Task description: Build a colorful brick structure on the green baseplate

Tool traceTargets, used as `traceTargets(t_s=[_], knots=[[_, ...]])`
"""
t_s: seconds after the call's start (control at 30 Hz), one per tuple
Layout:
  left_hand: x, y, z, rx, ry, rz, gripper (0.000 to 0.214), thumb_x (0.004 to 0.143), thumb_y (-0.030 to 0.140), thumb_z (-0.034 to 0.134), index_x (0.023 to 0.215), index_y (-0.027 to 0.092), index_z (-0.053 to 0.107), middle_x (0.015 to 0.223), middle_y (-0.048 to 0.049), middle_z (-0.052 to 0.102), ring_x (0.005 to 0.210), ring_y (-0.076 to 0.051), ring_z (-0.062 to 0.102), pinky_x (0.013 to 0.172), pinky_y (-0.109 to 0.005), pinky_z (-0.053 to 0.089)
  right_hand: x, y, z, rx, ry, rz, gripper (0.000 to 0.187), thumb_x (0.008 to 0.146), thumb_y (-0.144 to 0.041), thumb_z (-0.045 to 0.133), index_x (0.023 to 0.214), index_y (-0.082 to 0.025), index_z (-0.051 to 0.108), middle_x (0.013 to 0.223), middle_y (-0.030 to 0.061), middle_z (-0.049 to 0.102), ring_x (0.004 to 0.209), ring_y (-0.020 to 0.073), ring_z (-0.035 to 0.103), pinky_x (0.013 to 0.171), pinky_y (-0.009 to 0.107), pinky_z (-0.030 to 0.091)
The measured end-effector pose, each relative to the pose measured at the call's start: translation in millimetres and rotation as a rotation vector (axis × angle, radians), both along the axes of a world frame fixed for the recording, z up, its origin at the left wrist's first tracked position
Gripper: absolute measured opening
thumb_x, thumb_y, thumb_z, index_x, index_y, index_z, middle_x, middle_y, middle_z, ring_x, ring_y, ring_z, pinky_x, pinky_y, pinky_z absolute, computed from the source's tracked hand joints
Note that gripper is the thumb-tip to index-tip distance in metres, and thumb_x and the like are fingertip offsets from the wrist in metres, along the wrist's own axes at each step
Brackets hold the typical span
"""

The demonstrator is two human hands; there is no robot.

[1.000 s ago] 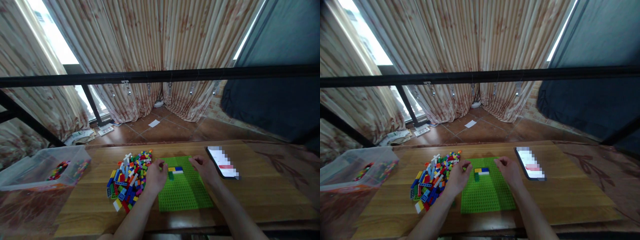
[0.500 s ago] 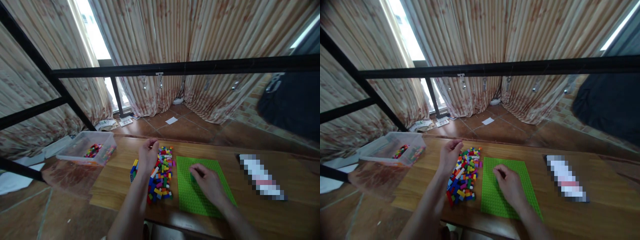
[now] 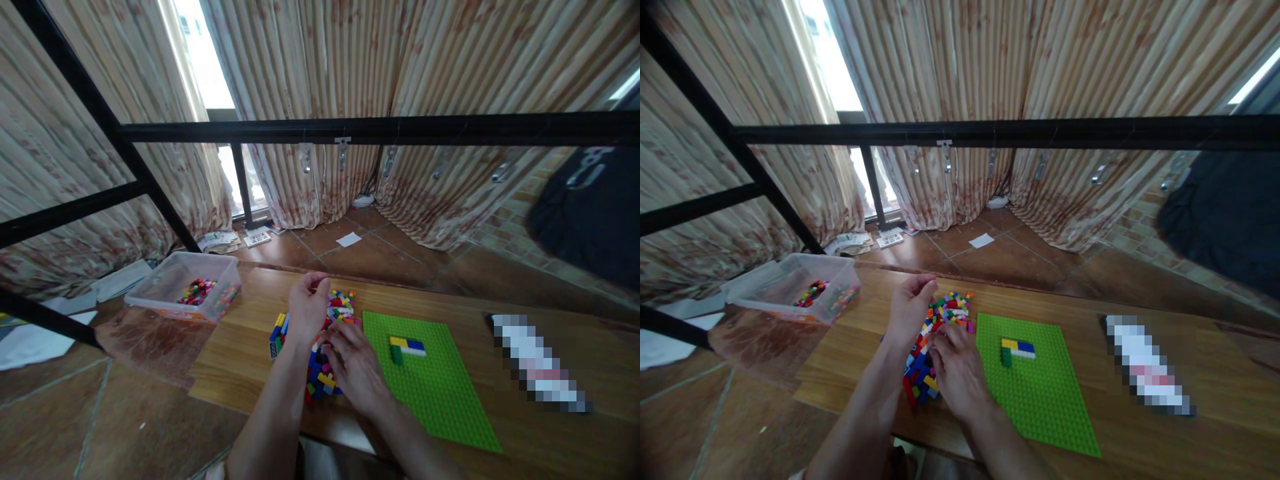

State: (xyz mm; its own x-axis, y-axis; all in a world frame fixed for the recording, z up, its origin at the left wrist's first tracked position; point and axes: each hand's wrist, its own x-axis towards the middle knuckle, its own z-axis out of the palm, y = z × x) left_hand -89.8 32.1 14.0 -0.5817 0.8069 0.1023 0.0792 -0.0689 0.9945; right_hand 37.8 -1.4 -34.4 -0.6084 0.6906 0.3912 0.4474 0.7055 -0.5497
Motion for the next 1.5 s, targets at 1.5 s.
traceTargets(t_s=[1.5], knots=[[-3,-5,-5.7,-0.102,0.167,-0.127,0.018,0.076,0.026,0.058,0.081,0.012,0.069,0.073,-0.0042,0.068,0.066,-0.014,0.059,0.061,-0.022,0.045,-2,6,-0.2,-0.352,0.262,-0.145,0.021,0.081,-0.014,0.051,0.097,-0.021,0.063,0.095,0.0044,0.065,0.085,0.0190,0.060,0.077,0.032,0.046]])
